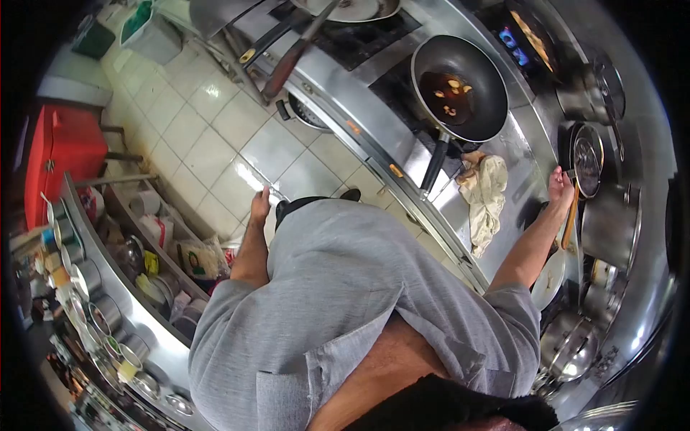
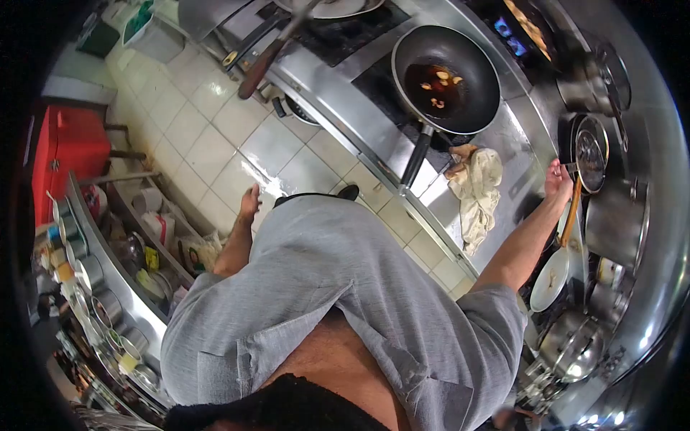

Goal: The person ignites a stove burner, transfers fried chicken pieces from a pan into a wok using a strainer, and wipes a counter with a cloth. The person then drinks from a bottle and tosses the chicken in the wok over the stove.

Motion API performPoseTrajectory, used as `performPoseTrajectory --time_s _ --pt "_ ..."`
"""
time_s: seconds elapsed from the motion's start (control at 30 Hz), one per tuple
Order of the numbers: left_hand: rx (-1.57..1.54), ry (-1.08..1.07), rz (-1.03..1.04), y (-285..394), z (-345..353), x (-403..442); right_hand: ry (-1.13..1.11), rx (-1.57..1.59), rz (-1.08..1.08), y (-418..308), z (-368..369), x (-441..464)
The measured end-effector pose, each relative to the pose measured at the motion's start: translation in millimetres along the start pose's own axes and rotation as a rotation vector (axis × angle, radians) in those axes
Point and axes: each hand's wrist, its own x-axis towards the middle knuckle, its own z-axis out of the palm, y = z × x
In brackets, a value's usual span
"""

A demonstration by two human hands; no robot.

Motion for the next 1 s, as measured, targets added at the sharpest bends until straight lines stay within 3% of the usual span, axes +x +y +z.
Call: performPoseTrajectory --time_s 0.03,0.07,0.1,0.17,0.2,0.23,0.3,0.33,0.37,0.4,0.43,0.5,0.6,0.63,0.7,0.77,0.9,0.97,1.0 --pt "-0.041 0.011 -0.047 7.3 4.8 4.7 0.091 0.129 0.096 -8.0 9.6 -6.9" --pt "0.013 0.028 0.049 -2.6 8.3 21.3 0.189 0.259 0.193 -15.6 18.2 -18.3" --pt "-0.08 -0.017 0.018 3.2 -18.4 15.8 0.179 0.233 0.173 -19.2 57.0 -63.3" --pt "-0.135 0.032 0.056 16.8 -38.9 2.6 0.565 0.076 0.034 -21.2 101.2 -105.9" --pt "-0.103 0.015 0.152 -2.2 -46.6 15.0 0.469 -0.113 -0.121 -22.7 122.9 -142.8" --pt "-0.074 0.033 0.254 -19.4 -64.6 33.1 0.57 -0.089 -0.141 -30.3 187.7 -195.9" --pt "-0.084 0.06 0.258 -16.5 -101.9 15.9 0.38 -0.241 -0.081 -27.9 105.2 -157.4" --pt "-0.157 0.111 0.249 6.2 -124.6 -14.1 0.463 -0.175 -0.346 -15.0 158.0 -184.2" --pt "-0.231 0.148 0.256 -4.9 -138.2 -8.9 0.445 -0.191 -0.645 -0.5 245.1 -237.9" --pt "-0.289 0.214 0.227 4.1 -157.4 -19.7 0.352 -0.36 -0.886 15.3 286.7 -260.2" --pt "-0.312 0.235 0.255 -6.1 -169.3 -17.2 0.348 -0.163 -0.885 29.3 348.4 -287.7" --pt "-0.433 0.26 0.247 2.9 -199.4 -33.3 0.237 0.129 -0.957 48.7 393.8 -264.9" --pt "-0.4 0.485 0.366 19.4 -260.9 -55.5 -0.037 0.083 -1.013 56.3 518.9 -327.2" --pt "-0.394 0.545 0.373 23.0 -279.9 -62.7 0.035 0.054 -0.819 57.7 555.0 -356.4" --pt "-0.527 0.699 0.432 31.0 -324.6 -87.0 -0.04 -0.025 -0.905 59.6 602.2 -366.2" --pt "-0.557 0.842 0.448 30.9 -362.1 -125.3 -0.399 0.099 -0.704 82.3 635.1 -346.8" --pt "-0.513 1.394 0.585 25.1 -437.7 -226.2 -0.586 0.246 -0.405 125.5 719.4 -394.9" --pt "-0.381 1.635 0.538 12.8 -486.4 -286.6 -0.731 0.214 -0.279 154.2 744.6 -408.8" --pt "-0.078 1.84 0.536 18.1 -507.7 -326.1 -0.786 0.191 -0.217 167.5 755.2 -418.3"
